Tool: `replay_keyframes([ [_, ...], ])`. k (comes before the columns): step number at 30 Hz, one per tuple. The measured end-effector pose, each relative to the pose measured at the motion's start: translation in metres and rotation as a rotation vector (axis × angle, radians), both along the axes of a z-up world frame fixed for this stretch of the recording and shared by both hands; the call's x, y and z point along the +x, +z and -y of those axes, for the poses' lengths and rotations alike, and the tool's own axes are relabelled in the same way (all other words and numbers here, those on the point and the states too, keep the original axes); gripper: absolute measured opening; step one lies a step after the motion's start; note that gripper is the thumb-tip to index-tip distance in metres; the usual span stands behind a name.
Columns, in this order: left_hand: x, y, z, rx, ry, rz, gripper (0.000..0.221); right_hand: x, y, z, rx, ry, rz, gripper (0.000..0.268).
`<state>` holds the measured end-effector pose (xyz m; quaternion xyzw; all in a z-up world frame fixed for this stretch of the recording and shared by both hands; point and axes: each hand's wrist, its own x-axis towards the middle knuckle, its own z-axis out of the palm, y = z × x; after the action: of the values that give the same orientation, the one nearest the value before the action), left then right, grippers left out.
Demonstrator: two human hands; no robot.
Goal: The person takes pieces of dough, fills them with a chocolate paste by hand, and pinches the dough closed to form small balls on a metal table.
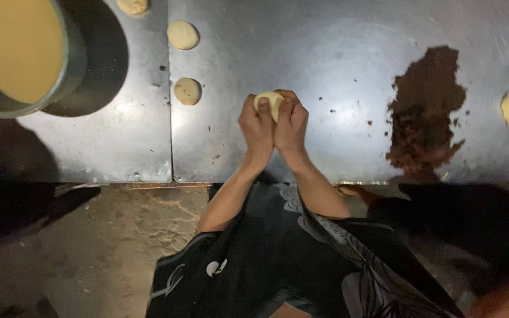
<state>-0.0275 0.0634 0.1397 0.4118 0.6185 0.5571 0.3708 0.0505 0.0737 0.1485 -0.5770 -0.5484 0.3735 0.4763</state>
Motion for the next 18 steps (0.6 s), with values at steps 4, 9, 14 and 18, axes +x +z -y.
replay_keyframes([
  [4,0.005,-0.005,0.026,0.073,-0.048,0.053,0.059,0.004,-0.005,0.028,0.076,-0.141,-0.027,0.036],
  [9,0.013,-0.012,0.044,0.067,-0.114,0.106,0.055,0.032,-0.013,0.041,0.039,-0.207,-0.184,0.044],
  [14,0.019,-0.022,0.057,-0.094,-0.471,0.591,0.048,0.058,-0.001,0.067,-0.057,-0.302,-0.289,0.043],
  [18,0.041,-0.042,0.072,-0.445,-0.503,1.145,0.048,0.067,0.013,0.07,-0.04,-0.313,-0.162,0.042],
])
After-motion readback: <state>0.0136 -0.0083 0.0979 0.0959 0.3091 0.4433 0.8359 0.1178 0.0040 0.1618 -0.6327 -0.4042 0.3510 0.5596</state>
